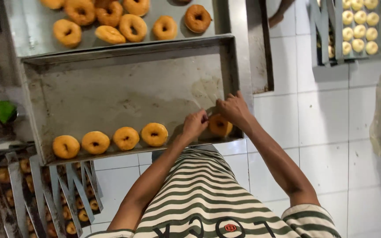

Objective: Arranging donuts on trays in a bakery kitchen.

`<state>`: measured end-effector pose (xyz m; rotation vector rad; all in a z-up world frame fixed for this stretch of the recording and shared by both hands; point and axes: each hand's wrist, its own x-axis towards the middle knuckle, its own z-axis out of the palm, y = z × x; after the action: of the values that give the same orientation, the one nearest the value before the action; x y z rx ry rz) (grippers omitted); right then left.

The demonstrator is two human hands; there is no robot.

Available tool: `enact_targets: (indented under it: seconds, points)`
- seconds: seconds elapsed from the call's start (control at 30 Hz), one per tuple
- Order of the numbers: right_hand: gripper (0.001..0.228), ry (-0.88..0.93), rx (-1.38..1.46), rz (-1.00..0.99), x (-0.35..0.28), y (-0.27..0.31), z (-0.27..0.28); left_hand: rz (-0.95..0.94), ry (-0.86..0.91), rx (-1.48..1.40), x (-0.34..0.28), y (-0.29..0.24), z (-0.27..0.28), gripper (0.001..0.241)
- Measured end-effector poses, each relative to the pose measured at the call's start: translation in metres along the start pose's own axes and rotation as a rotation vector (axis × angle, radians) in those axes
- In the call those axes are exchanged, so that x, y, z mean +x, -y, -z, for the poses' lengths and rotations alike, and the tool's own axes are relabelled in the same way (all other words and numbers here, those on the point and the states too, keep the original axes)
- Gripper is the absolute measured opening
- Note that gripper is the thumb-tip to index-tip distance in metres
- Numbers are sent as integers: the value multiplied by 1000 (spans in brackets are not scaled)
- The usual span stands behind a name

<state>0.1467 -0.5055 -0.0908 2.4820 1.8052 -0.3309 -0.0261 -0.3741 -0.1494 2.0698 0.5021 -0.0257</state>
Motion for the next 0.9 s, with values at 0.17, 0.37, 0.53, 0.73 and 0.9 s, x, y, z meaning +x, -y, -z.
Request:
enact_targets:
  seconds: [0.17, 0.37, 0.53, 0.73, 0.9]
  points:
    - [10, 106, 25, -43, 2, 12, 20, -7, -56, -59, -17, -11, 27, 20]
    - [14, -39, 225, -120, 27, 41, 75, 73, -323, -119, -24, 53, 88, 17]
    - [11, -293, 400, -79, 82, 84, 89, -3, -572, -199, -26, 61, 221, 12]
    - [16, -425, 603, -85, 206, 153, 102, -28, -800, -251, 33, 93, 330, 24]
    - [40, -557, 483, -133, 304, 192, 134, -50, -889, 181, 100, 115, 377, 34]
